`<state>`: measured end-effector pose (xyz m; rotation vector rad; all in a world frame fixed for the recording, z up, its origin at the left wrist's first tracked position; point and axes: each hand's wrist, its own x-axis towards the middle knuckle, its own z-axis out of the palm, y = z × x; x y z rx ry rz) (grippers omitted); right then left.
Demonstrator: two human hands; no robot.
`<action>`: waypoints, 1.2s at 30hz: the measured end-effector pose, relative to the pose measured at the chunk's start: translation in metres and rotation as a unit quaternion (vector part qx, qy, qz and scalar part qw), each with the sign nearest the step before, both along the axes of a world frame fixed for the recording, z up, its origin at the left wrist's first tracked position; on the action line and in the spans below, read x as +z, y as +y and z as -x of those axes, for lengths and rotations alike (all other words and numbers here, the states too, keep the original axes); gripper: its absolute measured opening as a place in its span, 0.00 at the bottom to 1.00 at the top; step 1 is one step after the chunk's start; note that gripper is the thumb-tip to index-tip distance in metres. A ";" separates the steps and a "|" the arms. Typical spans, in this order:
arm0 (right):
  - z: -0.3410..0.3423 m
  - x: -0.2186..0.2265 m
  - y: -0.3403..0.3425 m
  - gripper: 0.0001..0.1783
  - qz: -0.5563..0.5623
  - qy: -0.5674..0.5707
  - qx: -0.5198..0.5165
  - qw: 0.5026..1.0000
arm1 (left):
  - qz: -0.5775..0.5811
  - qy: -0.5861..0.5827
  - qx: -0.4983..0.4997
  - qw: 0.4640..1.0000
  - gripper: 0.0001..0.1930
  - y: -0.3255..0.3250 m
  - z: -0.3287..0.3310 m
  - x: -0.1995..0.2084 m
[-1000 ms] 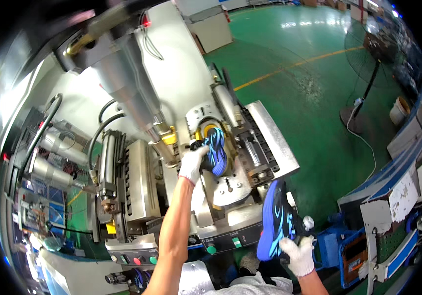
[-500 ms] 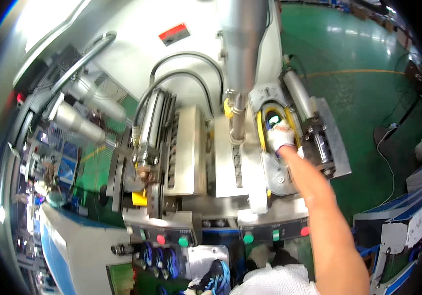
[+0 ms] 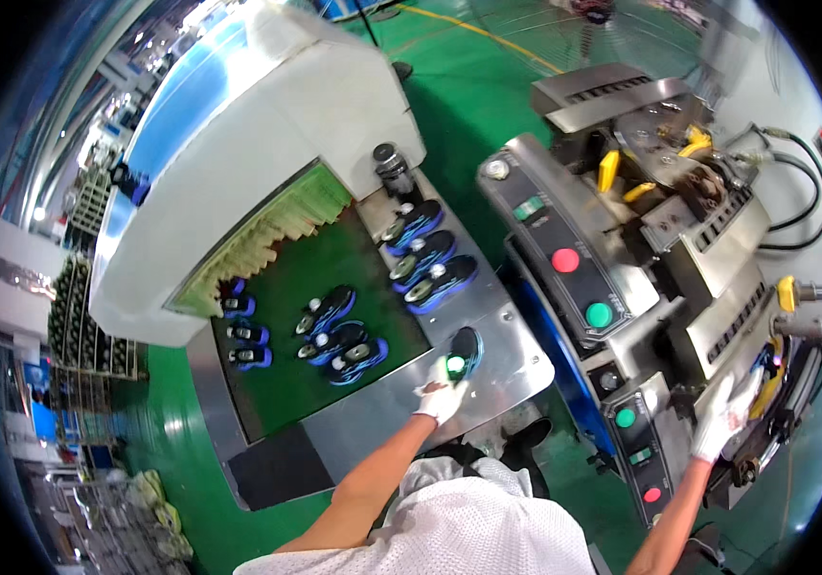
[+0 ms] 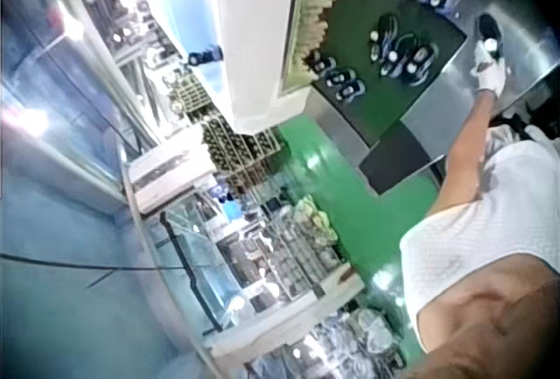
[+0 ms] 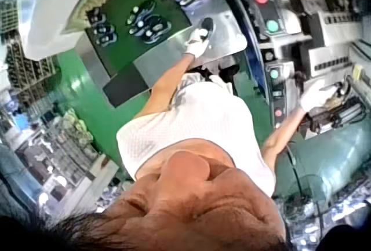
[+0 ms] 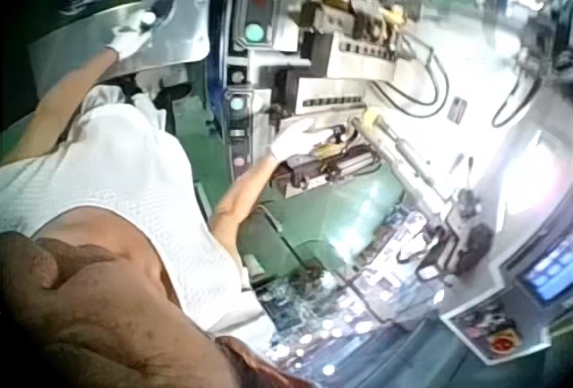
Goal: The person operates multiple industrial machines to process blue sneakers, picking them up from a conveyor belt, placing them into a shaping machine, and then returning them to the conveyor belt.
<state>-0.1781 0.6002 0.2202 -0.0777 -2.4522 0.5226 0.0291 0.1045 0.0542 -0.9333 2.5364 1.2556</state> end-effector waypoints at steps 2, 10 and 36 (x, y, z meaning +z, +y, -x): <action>-0.069 -0.008 -0.100 0.43 -0.057 -0.053 0.090 0.993 | 0.007 0.017 -0.013 1.000 0.42 -0.010 -0.014 -0.035; -0.119 -0.053 -0.154 0.59 -0.185 -0.378 -0.012 0.907 | 0.070 0.139 -0.065 0.986 0.31 -0.177 -0.051 0.056; -0.137 -0.015 -0.389 0.28 0.218 -0.418 0.468 0.747 | 0.122 0.362 -0.403 0.831 0.14 -0.051 0.039 0.221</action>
